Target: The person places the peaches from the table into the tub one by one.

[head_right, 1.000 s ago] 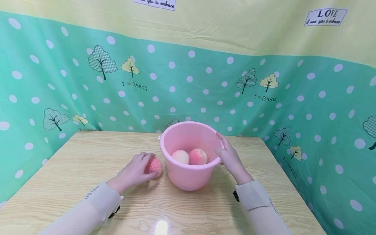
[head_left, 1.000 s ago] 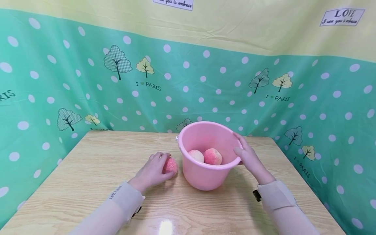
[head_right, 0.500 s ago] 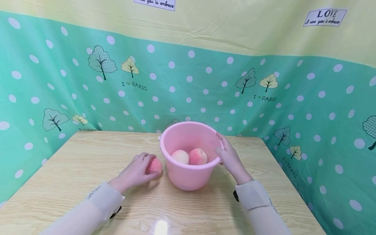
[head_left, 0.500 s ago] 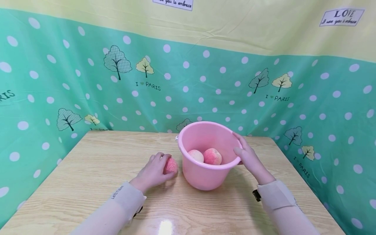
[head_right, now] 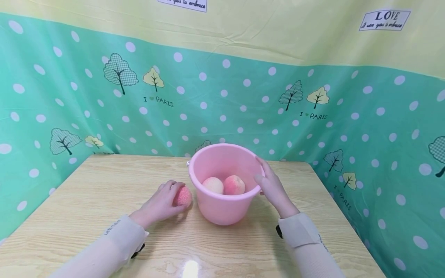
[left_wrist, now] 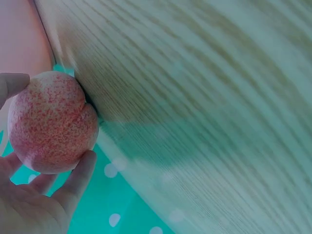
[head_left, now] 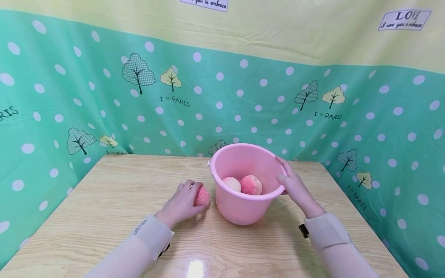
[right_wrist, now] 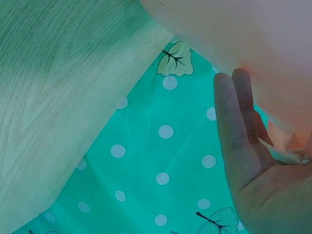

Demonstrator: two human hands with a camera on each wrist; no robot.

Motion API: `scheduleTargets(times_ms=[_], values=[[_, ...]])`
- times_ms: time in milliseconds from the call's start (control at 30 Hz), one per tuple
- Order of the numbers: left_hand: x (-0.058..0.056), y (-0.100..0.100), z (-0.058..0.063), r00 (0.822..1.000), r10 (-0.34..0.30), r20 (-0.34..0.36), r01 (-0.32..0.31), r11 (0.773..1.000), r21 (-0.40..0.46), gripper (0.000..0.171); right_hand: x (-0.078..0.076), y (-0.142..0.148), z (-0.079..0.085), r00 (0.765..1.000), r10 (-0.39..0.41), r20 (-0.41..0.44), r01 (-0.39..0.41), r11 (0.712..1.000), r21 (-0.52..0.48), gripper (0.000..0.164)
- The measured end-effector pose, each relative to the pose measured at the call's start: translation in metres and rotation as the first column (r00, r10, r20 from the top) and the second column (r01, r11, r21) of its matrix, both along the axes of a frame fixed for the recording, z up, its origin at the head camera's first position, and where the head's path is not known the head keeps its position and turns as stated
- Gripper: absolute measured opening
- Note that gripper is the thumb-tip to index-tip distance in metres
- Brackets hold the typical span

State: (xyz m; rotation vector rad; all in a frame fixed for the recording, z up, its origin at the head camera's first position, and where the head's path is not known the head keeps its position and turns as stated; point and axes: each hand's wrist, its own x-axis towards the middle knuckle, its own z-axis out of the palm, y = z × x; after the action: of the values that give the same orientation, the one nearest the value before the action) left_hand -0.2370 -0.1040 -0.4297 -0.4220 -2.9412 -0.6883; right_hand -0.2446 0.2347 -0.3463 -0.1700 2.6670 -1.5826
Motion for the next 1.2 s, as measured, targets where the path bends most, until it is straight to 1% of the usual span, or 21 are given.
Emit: scheduleTargets(times_ms=[233,433,633,1000,1200], values=[[0.000,-0.001,0.001,1.000,0.003,0.024,-0.004,1.000,0.014,0.073,0.001,0.000,0.000,1.000,0.004,0.002,-0.004,1.000,-0.003,0.070],[0.000,-0.003,0.000,1.000,-0.006,0.017,0.006,1.000,0.022,0.072,0.000,-0.001,0.000,1.000,0.005,0.009,-0.005,1.000,-0.024,0.070],[0.000,-0.005,0.001,1.000,0.004,0.014,-0.004,0.999,0.035,0.072,-0.001,-0.001,-0.001,1.000,-0.002,0.017,0.002,1.000,-0.025,0.069],[0.001,-0.007,0.011,1.000,0.013,0.023,-0.015,0.999,0.049,0.074,0.002,0.000,0.002,1.000,-0.006,0.017,0.006,1.000,-0.022,0.071],[0.002,-0.011,0.016,1.000,0.009,0.001,-0.009,0.999,0.041,0.073,0.003,-0.002,0.003,1.000,-0.006,0.019,0.007,1.000,-0.030,0.070]])
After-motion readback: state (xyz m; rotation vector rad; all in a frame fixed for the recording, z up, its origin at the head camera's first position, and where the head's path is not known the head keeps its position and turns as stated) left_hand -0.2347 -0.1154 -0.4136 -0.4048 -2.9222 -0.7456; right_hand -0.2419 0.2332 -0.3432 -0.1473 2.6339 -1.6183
